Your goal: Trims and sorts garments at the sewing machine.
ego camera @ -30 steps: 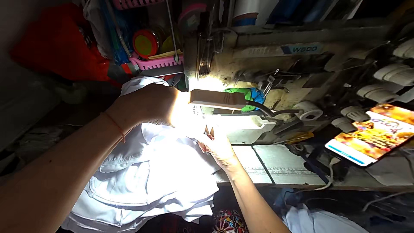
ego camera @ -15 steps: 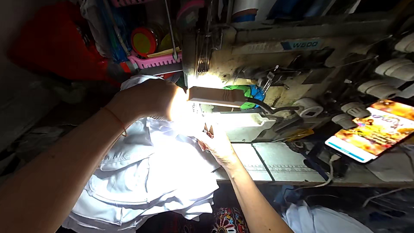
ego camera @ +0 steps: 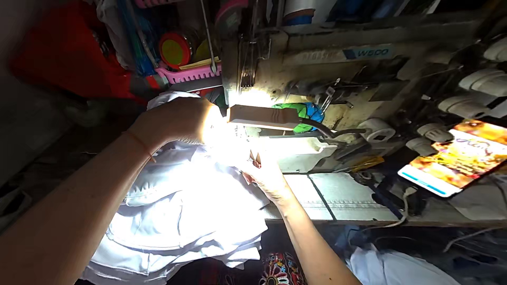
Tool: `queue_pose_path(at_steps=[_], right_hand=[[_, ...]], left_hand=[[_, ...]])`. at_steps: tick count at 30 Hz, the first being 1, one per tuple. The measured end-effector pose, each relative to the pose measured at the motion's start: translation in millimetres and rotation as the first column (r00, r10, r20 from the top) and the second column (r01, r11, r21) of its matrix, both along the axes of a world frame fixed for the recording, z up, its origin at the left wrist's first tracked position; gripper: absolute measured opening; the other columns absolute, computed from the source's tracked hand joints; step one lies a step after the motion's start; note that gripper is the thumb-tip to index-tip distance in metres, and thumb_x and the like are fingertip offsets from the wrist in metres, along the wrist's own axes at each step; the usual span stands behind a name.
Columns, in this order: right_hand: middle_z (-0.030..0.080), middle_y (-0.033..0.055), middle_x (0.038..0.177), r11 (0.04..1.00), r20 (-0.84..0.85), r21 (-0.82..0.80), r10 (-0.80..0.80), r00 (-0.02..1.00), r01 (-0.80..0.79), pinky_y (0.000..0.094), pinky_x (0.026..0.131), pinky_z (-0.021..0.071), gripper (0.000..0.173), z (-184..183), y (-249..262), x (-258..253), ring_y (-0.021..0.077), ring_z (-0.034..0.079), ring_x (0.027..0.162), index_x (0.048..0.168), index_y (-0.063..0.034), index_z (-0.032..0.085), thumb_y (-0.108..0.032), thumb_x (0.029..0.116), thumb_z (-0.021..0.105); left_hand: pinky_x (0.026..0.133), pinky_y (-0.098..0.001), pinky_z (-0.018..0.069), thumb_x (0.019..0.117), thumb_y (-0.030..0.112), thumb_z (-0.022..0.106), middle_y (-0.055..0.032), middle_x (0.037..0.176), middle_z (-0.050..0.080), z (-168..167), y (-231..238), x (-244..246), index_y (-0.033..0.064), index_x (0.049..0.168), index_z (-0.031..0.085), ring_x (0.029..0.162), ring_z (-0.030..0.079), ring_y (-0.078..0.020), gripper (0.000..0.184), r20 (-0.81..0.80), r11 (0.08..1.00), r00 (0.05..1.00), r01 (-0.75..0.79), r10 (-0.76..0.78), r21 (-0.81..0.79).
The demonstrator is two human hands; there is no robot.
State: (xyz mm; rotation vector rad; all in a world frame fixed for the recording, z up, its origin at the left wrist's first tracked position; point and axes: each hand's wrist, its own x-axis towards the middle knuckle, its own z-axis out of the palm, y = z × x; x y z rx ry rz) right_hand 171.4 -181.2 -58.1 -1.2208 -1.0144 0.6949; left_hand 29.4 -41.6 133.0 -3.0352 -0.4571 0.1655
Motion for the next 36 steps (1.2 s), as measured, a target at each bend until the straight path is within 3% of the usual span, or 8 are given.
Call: queue_pose_path(at_steps=[10,13,18,23,26,30,34,36], right_hand=[[0.061,-0.0020,0.068,0.989,0.032,0.010,-0.151,0.988,0.151,0.0199,0.050,0.0473,0.009,-5,-11,-11,0.0050,0.054,0.052,0.096,-0.0107,0.068,-0.017,0.0912,0.072],[0.060,-0.0017,0.068,0.981,0.117,-0.021,-0.189,0.975,0.193,0.0205,0.049,0.0472,0.008,-4,-8,-10,0.0055,0.054,0.052,0.097,-0.0102,0.066,-0.016,0.0938,0.070],[0.062,0.0010,0.071,0.956,0.307,-0.058,-0.256,0.917,0.287,0.0256,0.049,0.0482,0.015,-3,-2,-10,0.0086,0.054,0.052,0.106,-0.0096,0.068,-0.023,0.1009,0.063],[0.065,0.0014,0.088,0.955,0.428,0.063,-0.287,0.857,0.288,0.0217,0.058,0.0514,0.023,-12,-1,-14,0.0046,0.057,0.063,0.115,-0.0089,0.071,-0.022,0.1045,0.055],[0.067,0.0002,0.098,0.967,0.381,0.019,-0.241,0.893,0.252,0.0230,0.058,0.0522,0.025,-13,-2,-14,0.0048,0.059,0.066,0.124,-0.0143,0.070,-0.021,0.1053,0.055],[0.067,-0.0039,0.112,0.978,0.347,0.035,-0.206,0.915,0.207,0.0212,0.056,0.0513,0.032,-10,-9,-17,0.0034,0.058,0.065,0.134,-0.0226,0.066,-0.017,0.1065,0.050],[0.064,-0.0003,0.087,0.924,0.278,0.078,-0.381,0.882,0.374,0.0188,0.051,0.0470,0.027,-6,-23,-17,0.0021,0.051,0.055,0.125,-0.0104,0.068,-0.018,0.1061,0.050],[0.068,0.0059,0.110,0.886,0.373,0.080,-0.451,0.811,0.456,0.0222,0.077,0.0536,0.030,-8,-33,-7,0.0039,0.063,0.087,0.128,-0.0040,0.067,-0.019,0.1059,0.052]], left_hand=[[0.061,-0.0168,0.0456,0.0836,0.026,0.077,0.0064,0.072,0.063,-55,20,-16,0.0103,0.084,0.070,0.066,0.056,0.0027,0.017,0.337,0.799,0.928,0.321,-0.158,-0.509],[0.065,-0.0259,0.0484,0.0874,0.027,0.073,0.0019,0.077,0.064,-72,28,-18,0.0108,0.091,0.070,0.072,0.059,-0.0052,0.017,0.317,0.871,0.943,0.237,-0.100,-0.429],[0.110,-0.0490,0.0399,0.0943,0.023,0.068,-0.0197,0.128,0.064,-81,11,-8,-0.0005,0.126,0.065,0.127,0.057,-0.0324,0.040,0.407,0.971,0.907,-0.011,0.111,-0.240],[0.110,-0.0608,0.0309,0.0955,0.032,0.069,-0.0176,0.140,0.059,-89,1,22,0.0090,0.139,0.061,0.133,0.050,-0.0365,0.050,0.280,0.970,0.938,-0.157,0.206,-0.187],[0.099,-0.0648,0.0385,0.0902,0.044,0.063,-0.0103,0.108,0.069,-154,42,60,0.0136,0.114,0.071,0.109,0.063,-0.0335,0.039,0.482,0.985,0.872,-0.144,0.081,0.095],[0.095,-0.0619,0.0438,0.0966,0.041,0.056,-0.0125,0.116,0.069,-152,50,81,0.0129,0.107,0.073,0.110,0.064,-0.0354,0.035,0.489,0.947,0.863,-0.252,0.126,0.201],[0.107,-0.0582,0.0358,0.1019,0.020,0.060,-0.0230,0.142,0.055,-86,18,55,-0.0009,0.130,0.063,0.130,0.053,-0.0407,0.035,0.352,0.920,0.854,-0.387,0.384,-0.062],[0.100,-0.0636,0.0437,0.1006,0.006,0.057,-0.0264,0.143,0.053,-81,40,48,-0.0012,0.130,0.063,0.125,0.056,-0.0461,0.031,0.432,0.878,0.771,-0.461,0.468,-0.129]])
